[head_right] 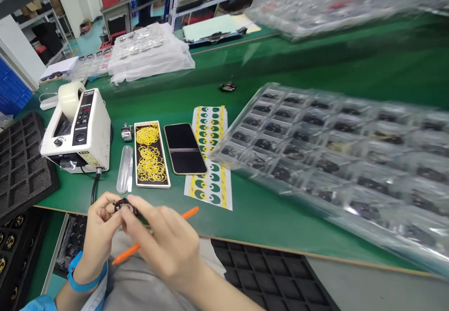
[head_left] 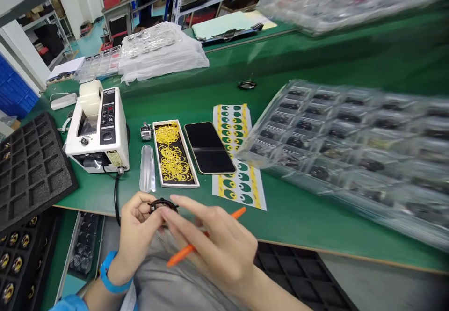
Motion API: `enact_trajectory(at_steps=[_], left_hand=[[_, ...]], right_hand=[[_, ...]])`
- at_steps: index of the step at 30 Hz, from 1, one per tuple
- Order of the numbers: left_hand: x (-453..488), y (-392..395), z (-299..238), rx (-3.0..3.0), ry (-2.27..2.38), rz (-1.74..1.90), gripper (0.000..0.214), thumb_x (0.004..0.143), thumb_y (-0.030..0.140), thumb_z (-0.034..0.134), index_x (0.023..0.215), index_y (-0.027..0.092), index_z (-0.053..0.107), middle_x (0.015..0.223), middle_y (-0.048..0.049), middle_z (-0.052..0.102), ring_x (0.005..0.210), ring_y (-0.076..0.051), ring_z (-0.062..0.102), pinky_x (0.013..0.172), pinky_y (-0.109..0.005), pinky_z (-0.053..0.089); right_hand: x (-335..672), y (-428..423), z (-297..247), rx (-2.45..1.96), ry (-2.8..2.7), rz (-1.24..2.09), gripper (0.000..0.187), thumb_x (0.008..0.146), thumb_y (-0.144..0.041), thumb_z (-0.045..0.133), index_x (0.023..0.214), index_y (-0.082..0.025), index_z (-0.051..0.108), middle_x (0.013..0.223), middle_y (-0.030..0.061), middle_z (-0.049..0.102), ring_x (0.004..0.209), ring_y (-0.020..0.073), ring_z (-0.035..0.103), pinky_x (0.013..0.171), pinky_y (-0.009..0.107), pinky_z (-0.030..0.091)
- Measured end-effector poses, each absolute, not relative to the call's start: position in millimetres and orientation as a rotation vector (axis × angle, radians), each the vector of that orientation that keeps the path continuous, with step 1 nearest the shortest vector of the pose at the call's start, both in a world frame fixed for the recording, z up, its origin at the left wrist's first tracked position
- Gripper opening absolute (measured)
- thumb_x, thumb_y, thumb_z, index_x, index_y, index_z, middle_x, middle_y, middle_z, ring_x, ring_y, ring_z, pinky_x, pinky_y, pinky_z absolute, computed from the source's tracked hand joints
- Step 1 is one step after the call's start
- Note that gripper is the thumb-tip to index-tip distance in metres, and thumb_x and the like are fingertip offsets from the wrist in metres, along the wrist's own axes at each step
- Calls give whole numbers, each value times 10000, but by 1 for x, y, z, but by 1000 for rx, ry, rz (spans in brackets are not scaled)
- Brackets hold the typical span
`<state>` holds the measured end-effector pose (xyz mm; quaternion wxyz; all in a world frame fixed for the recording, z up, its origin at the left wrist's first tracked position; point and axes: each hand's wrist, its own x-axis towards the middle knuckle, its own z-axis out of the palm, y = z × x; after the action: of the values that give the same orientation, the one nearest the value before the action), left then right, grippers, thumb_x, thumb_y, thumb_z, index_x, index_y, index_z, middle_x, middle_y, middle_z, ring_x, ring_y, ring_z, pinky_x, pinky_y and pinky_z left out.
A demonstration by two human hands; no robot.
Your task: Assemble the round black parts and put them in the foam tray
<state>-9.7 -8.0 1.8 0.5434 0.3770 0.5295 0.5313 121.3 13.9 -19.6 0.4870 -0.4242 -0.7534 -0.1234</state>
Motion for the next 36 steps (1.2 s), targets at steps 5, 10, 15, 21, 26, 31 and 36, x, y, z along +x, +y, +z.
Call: enact_trajectory(at_steps=[5,10,15,21,26,31,36], left_hand=[[-6,-14,4,878,1290,1245,470,809,481,692,1028,86,561,567,2,534,517,-78,532,533,-144,490],[-3,-18,1,982,1399,1262,409,831,366,627,1085,47,663,533,31,419,496,-69,495,555,-178,540],[-5,-22,0,1037,1411,1258,345,849,293,604,1087,58,689,648,-32,614,588,-113,599,622,-223,591],[-2,-22,4,1185,1392,1312,249,868,188,551,1052,68,669,750,-32,683,629,-121,653,642,-171,576],[-1,-23,3,1206,1394,1356,224,857,163,566,1041,89,670,685,-4,661,599,-102,642,606,-121,540],[0,-19,1,1077,1411,1312,243,847,239,592,1033,100,662,660,-4,634,605,-69,605,623,-117,535],[-5,-9,0,840,1308,1234,397,747,418,740,840,106,514,663,-21,595,606,-71,563,601,-148,527]], right_hand=[[123,27,-19,-1040,-1892,-278,332,653,-240,640,978,-237,570,1126,-171,535,971,-153,389,935,17,243],[125,29,-22,-929,-1911,-197,362,627,-167,639,976,-185,544,1032,-165,558,996,-144,426,919,18,253],[130,34,-24,-806,-1989,-199,325,668,-196,592,985,-171,522,1040,-134,564,1012,-119,420,909,37,220],[133,31,-22,-815,-1981,-193,320,667,-184,593,982,-177,534,1030,-136,564,988,-126,392,911,40,207],[127,27,-26,-868,-1909,-155,378,609,-145,646,971,-178,540,1042,-142,563,969,-141,391,901,26,230],[118,24,-28,-943,-1869,-131,427,566,-124,689,961,-180,537,1021,-150,559,1013,-142,423,929,3,275],[127,20,-12,-969,-1817,6,371,613,-102,640,921,-72,435,924,-43,545,860,-198,342,788,-67,284]])
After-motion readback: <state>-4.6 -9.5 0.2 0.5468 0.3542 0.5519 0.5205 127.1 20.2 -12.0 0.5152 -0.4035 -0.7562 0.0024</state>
